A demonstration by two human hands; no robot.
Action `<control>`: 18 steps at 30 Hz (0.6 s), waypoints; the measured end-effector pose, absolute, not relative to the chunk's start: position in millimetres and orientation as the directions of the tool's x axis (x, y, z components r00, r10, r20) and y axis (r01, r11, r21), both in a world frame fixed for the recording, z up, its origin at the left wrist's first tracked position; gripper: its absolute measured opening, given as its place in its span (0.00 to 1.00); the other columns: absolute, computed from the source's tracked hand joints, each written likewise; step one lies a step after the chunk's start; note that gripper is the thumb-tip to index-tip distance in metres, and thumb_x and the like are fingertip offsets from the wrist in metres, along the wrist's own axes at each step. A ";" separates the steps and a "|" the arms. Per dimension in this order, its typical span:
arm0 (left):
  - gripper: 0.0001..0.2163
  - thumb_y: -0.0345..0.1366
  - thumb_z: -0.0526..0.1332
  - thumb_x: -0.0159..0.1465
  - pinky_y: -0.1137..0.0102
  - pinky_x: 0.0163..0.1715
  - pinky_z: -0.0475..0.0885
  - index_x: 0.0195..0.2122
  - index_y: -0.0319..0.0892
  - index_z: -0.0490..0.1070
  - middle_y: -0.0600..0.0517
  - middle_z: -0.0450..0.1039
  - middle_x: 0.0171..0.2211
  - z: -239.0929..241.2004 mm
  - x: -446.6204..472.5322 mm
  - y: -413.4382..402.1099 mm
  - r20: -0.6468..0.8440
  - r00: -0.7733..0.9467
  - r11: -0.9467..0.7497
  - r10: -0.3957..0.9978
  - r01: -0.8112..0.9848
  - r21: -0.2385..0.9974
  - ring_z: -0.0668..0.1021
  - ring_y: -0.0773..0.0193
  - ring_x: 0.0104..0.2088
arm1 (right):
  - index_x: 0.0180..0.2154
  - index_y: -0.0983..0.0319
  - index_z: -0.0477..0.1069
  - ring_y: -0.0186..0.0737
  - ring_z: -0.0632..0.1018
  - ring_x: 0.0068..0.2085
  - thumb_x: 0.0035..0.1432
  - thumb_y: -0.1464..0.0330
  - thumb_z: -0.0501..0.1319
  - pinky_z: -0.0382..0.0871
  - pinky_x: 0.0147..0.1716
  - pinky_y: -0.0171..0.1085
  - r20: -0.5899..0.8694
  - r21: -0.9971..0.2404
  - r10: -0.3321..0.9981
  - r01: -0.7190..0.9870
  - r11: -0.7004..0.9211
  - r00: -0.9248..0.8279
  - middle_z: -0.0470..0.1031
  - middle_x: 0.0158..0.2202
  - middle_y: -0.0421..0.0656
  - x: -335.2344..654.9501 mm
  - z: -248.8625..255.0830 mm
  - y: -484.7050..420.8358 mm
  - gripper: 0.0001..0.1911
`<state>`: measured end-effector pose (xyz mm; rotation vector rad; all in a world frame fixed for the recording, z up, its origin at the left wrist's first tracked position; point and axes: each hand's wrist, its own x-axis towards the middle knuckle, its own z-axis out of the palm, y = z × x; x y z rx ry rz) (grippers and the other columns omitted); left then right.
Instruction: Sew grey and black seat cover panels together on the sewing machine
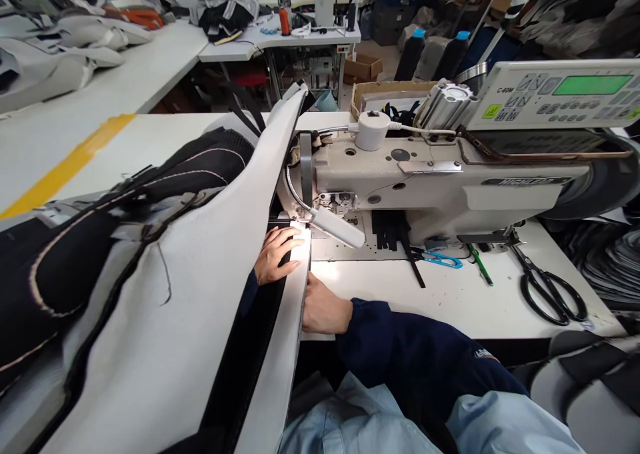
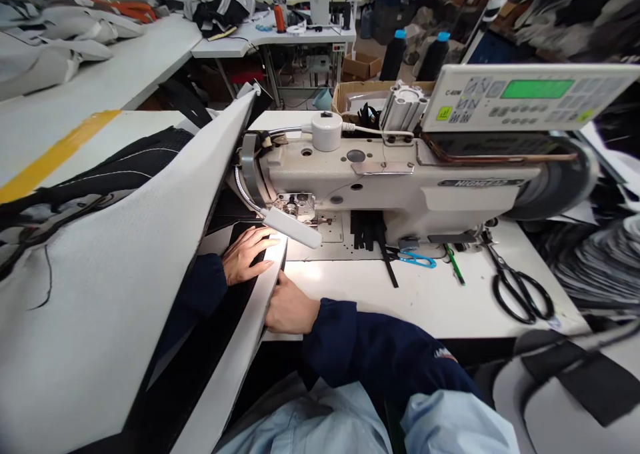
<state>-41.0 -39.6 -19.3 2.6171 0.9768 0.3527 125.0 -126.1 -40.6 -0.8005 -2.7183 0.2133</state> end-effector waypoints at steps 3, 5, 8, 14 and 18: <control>0.19 0.43 0.52 0.62 0.54 0.61 0.53 0.51 0.40 0.68 0.43 0.64 0.55 -18.9 -37.9 -33.6 0.139 0.724 -0.711 0.675 0.589 0.384 0.64 0.52 0.57 | 0.25 0.59 0.69 0.40 0.68 0.35 0.53 0.74 0.55 0.56 0.51 0.51 0.262 -0.217 0.537 0.494 0.842 -0.802 0.71 0.25 0.39 128.6 -40.9 -122.6 0.09; 0.19 0.42 0.52 0.62 0.54 0.61 0.53 0.51 0.40 0.69 0.43 0.65 0.55 -19.1 -37.4 -32.1 0.152 0.724 -0.713 0.673 0.580 0.393 0.64 0.52 0.56 | 0.27 0.59 0.70 0.43 0.68 0.38 0.52 0.74 0.56 0.56 0.49 0.54 0.251 -0.211 0.600 0.562 0.800 -0.759 0.71 0.26 0.40 130.9 -41.0 -122.6 0.07; 0.19 0.42 0.53 0.61 0.55 0.60 0.55 0.50 0.41 0.69 0.44 0.65 0.55 -18.3 -37.6 -31.3 0.147 0.722 -0.703 0.676 0.572 0.422 0.65 0.53 0.55 | 0.31 0.60 0.71 0.47 0.68 0.41 0.53 0.75 0.56 0.62 0.40 0.49 0.201 -0.206 0.688 0.657 0.725 -0.697 0.72 0.27 0.44 133.3 -42.1 -121.4 0.07; 0.19 0.42 0.52 0.61 0.59 0.57 0.61 0.50 0.42 0.70 0.46 0.66 0.55 -3.0 -41.6 -22.4 0.073 0.719 -0.637 0.691 0.558 0.531 0.67 0.54 0.52 | 0.31 0.63 0.72 0.48 0.69 0.46 0.50 0.76 0.54 0.63 0.46 0.50 0.283 -0.198 0.503 0.464 0.864 -0.817 0.74 0.34 0.47 133.3 -37.3 -95.8 0.10; 0.19 0.41 0.49 0.63 0.61 0.57 0.61 0.52 0.42 0.68 0.47 0.67 0.53 7.1 -46.6 -16.9 0.034 0.730 -0.629 0.683 0.564 0.535 0.69 0.56 0.51 | 0.33 0.65 0.74 0.48 0.71 0.44 0.51 0.75 0.52 0.66 0.46 0.50 0.318 -0.154 0.439 0.412 0.898 -0.840 0.75 0.37 0.50 134.2 -36.4 -81.4 0.12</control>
